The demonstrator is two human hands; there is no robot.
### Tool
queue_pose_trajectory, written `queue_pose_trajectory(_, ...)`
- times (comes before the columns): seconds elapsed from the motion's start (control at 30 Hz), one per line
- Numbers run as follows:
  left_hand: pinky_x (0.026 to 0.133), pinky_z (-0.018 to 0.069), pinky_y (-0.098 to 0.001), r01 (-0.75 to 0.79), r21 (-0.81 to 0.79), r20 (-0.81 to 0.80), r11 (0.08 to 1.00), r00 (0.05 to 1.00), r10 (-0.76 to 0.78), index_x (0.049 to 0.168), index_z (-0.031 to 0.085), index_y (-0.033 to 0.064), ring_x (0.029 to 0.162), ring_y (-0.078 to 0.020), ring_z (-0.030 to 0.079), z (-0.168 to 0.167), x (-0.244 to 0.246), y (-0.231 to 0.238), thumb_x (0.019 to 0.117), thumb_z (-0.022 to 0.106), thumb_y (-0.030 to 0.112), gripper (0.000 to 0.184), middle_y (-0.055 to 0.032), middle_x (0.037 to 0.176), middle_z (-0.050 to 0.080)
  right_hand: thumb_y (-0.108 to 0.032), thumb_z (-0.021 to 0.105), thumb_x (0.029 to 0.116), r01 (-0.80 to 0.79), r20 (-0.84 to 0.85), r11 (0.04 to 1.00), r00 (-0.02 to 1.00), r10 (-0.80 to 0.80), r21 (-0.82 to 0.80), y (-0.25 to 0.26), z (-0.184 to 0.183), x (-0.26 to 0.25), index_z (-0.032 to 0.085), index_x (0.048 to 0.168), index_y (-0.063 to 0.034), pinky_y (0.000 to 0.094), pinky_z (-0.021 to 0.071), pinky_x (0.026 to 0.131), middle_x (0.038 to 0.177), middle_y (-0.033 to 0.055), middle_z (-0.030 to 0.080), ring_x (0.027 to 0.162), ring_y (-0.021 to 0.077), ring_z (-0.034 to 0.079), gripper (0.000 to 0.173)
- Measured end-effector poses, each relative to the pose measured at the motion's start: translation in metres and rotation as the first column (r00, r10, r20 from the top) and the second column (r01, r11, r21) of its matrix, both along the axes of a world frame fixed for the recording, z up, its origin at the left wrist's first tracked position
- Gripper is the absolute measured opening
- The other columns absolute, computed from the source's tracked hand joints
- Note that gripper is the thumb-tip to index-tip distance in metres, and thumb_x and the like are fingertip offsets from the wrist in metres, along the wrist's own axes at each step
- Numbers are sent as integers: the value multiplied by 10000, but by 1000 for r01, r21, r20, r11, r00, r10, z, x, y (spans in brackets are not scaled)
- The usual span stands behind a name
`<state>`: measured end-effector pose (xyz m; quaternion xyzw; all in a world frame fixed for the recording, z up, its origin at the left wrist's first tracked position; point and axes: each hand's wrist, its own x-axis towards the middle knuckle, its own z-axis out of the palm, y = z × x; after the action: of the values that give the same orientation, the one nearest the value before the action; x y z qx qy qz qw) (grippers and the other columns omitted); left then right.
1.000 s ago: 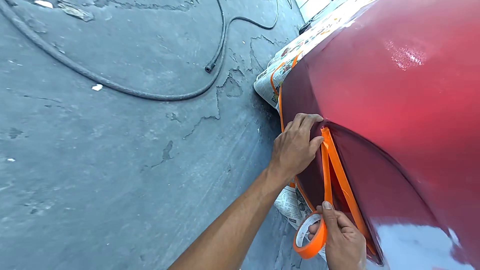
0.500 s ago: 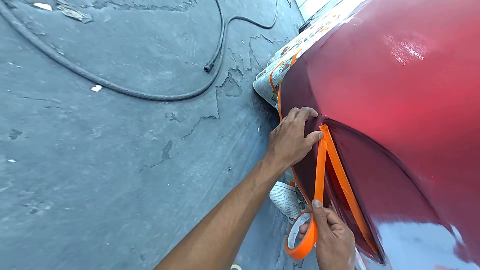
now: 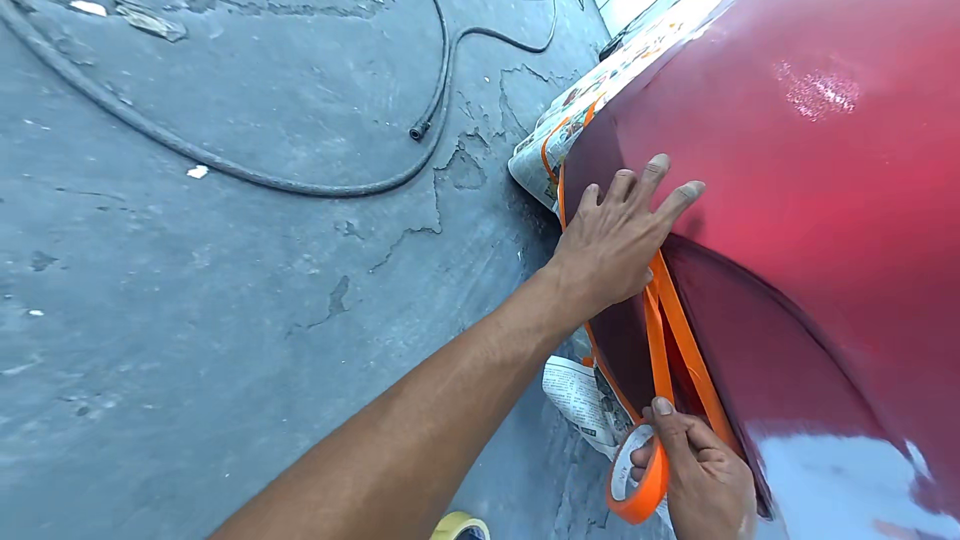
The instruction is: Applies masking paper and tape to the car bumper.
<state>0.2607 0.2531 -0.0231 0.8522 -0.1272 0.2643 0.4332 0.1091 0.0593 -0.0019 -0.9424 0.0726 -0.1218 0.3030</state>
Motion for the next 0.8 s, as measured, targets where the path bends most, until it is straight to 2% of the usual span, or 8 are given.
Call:
queue_pose_trajectory(0.13,982,452,-493,-21,-16,11,1000,1000,21,1569,389,316,1370,-356,424,-5,-3,-5,772,859,285,926,-116,1633,287,-184,580,1045,0,1,1000,1000,0,-11,-2,1,1,721,909,-14,312,582,466,641,55,697,498,149,665,259)
queue_pose_trajectory(0.2,970,465,-492,-26,-30,14,999,1000,27,1544,432,296,1359,-355,443,-7,-4,-6,781,851,277,871,-119,1618,315,-196,590,1039,-16,-1,997,1000,16,-69,4,1,-4,722,918,-21,322,586,480,641,40,684,504,144,661,250)
queue_pose_trajectory(0.3,969,457,-493,-17,-33,-28,999,999,16,1538,438,295,1357,-355,439,-6,-4,-5,786,857,293,860,-119,1621,307,-226,609,1023,-86,52,965,993,102,-246,16,-7,-15,739,908,-56,283,554,464,623,0,680,500,91,648,242)
queue_pose_trajectory(0.37,978,453,-505,-27,-26,-70,999,997,25,1539,434,296,1370,-352,427,-3,-5,-6,778,862,300,873,-114,1627,292,-275,615,1013,-70,120,906,984,131,-418,18,-12,-18,745,867,-100,262,493,442,596,-33,658,479,50,609,263)
queue_pose_trajectory(0.43,967,450,-515,-46,-28,-111,999,993,42,1540,435,283,1370,-356,424,0,-8,-9,770,860,292,880,-115,1635,281,-321,616,1003,-35,162,851,977,140,-524,16,-16,-16,745,837,-123,288,463,437,577,-45,637,470,52,590,288)
queue_pose_trajectory(0.53,960,445,-524,-56,-33,-189,998,981,49,1549,423,267,1364,-365,421,6,-12,-10,789,849,276,872,-115,1642,264,-323,614,1006,-6,170,869,980,103,-494,9,-13,-12,752,851,-123,298,476,446,591,-49,641,478,58,591,288)
queue_pose_trajectory(0.63,963,447,-536,-51,-41,-239,998,970,40,1549,421,248,1374,-383,412,8,-14,-10,812,832,280,845,-127,1652,243,-310,601,1014,19,93,919,995,19,-394,3,0,-8,757,897,-116,328,518,463,618,-31,677,494,94,633,275)
queue_pose_trajectory(0.8,966,448,-532,-49,-69,-267,996,963,29,1545,424,231,1369,-386,415,7,-16,-11,859,801,320,788,-131,1652,241,-307,618,1009,54,40,963,998,-45,-264,-5,7,5,761,859,-109,362,553,509,641,-2,692,520,136,654,286)
